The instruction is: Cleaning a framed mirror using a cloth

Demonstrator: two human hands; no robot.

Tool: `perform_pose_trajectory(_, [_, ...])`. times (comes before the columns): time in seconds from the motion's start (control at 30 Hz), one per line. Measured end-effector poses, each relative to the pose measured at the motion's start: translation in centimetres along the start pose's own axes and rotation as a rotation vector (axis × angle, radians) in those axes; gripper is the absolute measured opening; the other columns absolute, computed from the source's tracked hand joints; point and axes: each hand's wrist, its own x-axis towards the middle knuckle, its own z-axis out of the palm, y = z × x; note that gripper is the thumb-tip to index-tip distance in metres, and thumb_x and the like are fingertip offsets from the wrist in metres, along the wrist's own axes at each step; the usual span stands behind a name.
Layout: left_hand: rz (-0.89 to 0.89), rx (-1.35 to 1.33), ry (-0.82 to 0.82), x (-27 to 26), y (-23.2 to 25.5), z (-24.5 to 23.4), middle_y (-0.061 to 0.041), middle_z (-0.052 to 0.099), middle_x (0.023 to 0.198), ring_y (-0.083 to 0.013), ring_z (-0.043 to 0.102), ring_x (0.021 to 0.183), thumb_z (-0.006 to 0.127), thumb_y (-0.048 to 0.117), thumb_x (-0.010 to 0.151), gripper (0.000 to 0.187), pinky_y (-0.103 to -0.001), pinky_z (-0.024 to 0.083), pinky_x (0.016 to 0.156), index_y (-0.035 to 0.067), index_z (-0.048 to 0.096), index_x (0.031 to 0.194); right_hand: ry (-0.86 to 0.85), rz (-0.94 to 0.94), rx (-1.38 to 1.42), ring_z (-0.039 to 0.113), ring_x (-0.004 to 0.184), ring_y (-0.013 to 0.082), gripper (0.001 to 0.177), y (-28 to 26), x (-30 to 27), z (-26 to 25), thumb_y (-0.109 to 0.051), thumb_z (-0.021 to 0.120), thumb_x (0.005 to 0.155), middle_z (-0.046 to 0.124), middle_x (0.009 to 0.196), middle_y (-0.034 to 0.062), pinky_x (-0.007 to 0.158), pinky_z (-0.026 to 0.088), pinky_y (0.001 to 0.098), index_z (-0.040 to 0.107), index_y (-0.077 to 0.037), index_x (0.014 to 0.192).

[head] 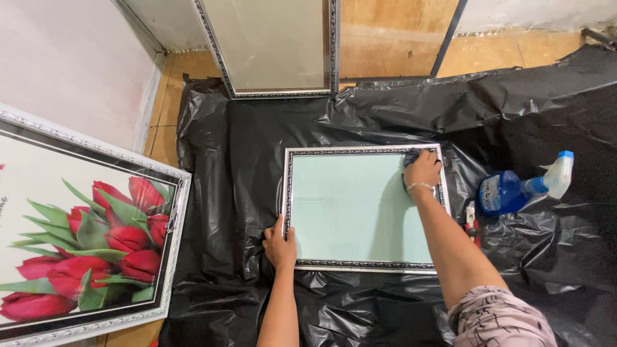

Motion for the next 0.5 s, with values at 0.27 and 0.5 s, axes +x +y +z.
perform_pose_trajectory(0.27, [0.0,0.0,0.026,0.2,-0.5,0.8,0.0,0.056,0.124,-0.0377,0.061,0.11,0.066,0.044,0.091,0.054,-0.051,0.054,0.095,0.048,0.054,0.143,0.08,-0.096,0.051,0.057,0.105,0.0366,0.021,-11.5,-7.4,-2.4,-0.012,0.056,0.09,0.054,0.111,0.0091,0.072,0.063,0.0511,0.055,-0.011,0.111])
perform_pose_trajectory(0.5, [0.022,-0.002,0.029,0.3,-0.8,1.3,0.002,0.056,0.122,-0.0372,0.061,0.109,0.064,0.045,0.09,0.053,-0.051,0.054,0.093,0.047,0.054,0.143,-0.081,-0.282,0.042,0.06,0.11,0.0353,0.038,-20.6,-12.2,2.3,-0.013,0.064,0.084,0.058,0.117,0.0103,0.077,0.064,0.048,0.057,-0.012,0.122])
